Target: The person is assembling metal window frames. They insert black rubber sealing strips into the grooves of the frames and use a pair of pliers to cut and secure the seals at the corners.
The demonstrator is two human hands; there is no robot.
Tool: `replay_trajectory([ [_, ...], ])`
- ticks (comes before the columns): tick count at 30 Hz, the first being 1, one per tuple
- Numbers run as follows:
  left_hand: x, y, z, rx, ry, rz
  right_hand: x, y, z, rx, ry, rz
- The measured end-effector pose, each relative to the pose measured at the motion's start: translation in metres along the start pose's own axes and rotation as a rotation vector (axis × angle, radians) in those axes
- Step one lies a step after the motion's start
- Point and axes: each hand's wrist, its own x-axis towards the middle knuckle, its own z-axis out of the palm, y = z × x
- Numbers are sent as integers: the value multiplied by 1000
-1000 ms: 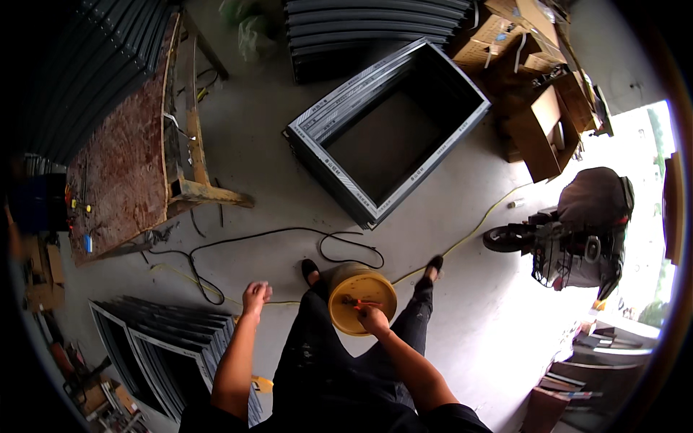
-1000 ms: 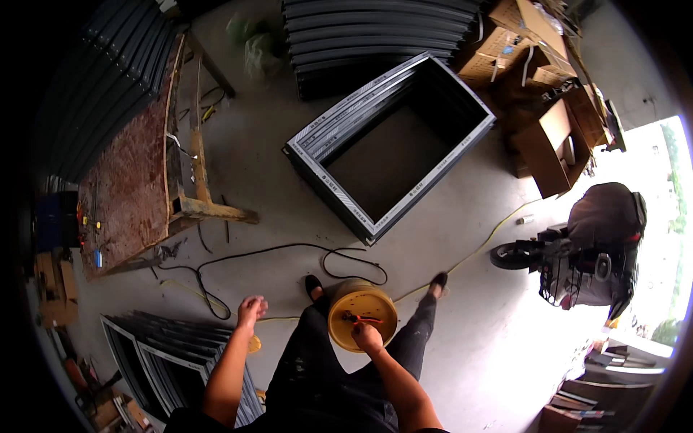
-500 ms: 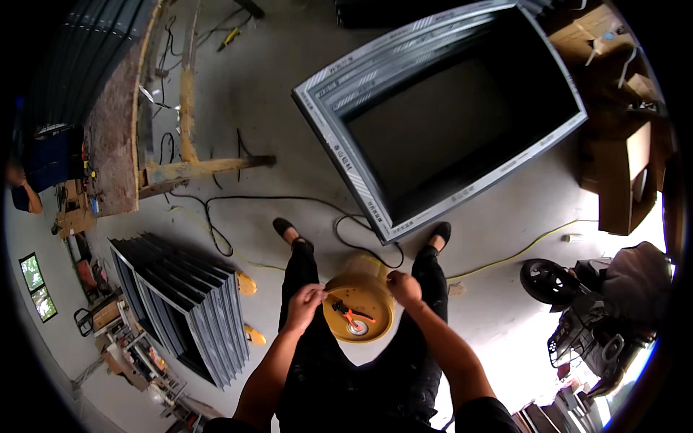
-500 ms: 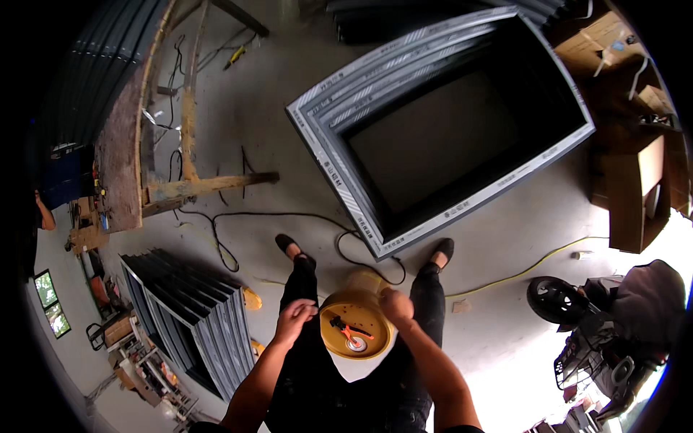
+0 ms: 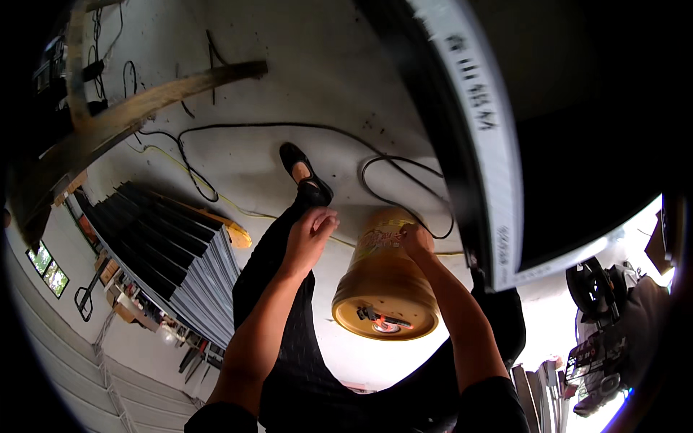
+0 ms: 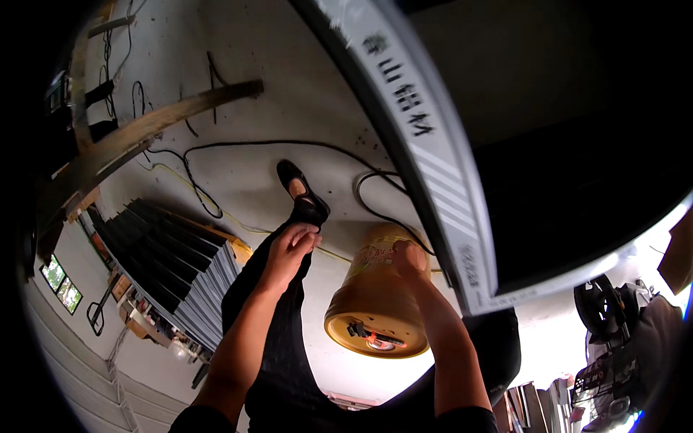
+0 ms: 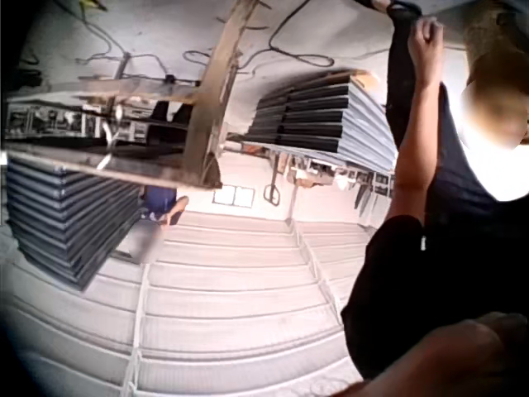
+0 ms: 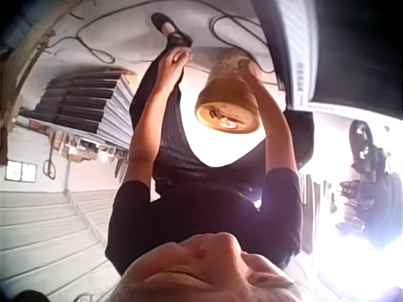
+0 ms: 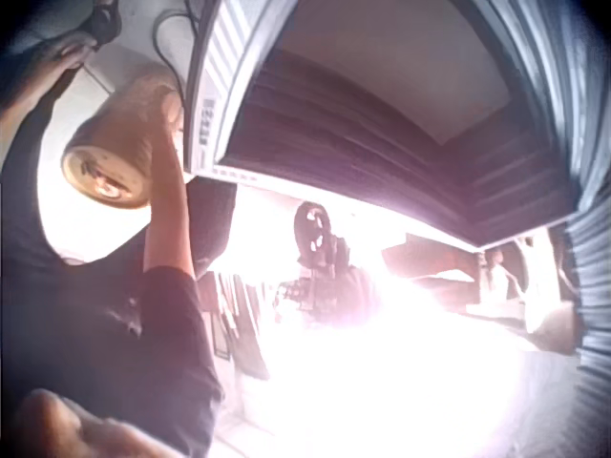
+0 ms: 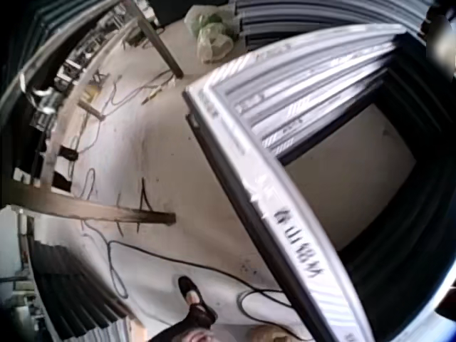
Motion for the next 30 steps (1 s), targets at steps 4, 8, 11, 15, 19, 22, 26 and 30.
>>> replay_trajectory([
  [4,2,11,1,63,52,68,44,-14,56,-20,190,-89],
  [8,-6,-11,-5,82,-36,-30,95,-57,73,-158,351,-126],
  [11,-6,-14,-5,-33,-92,-170,139,-68,84,-395,320,-230],
  [15,1,-1,-13,-115,-5,-254,182,-69,103,-669,262,-259],
  [19,0,-1,-14,-210,-14,-300,181,-70,94,-738,97,-349],
  [22,3,4,-13,-258,-29,-312,177,-69,98,-563,88,-240],
  [26,2,1,-10,-265,17,-332,174,-103,99,-85,221,95],
  [30,4,-7,0,-165,19,-276,184,-101,96,230,308,258],
])
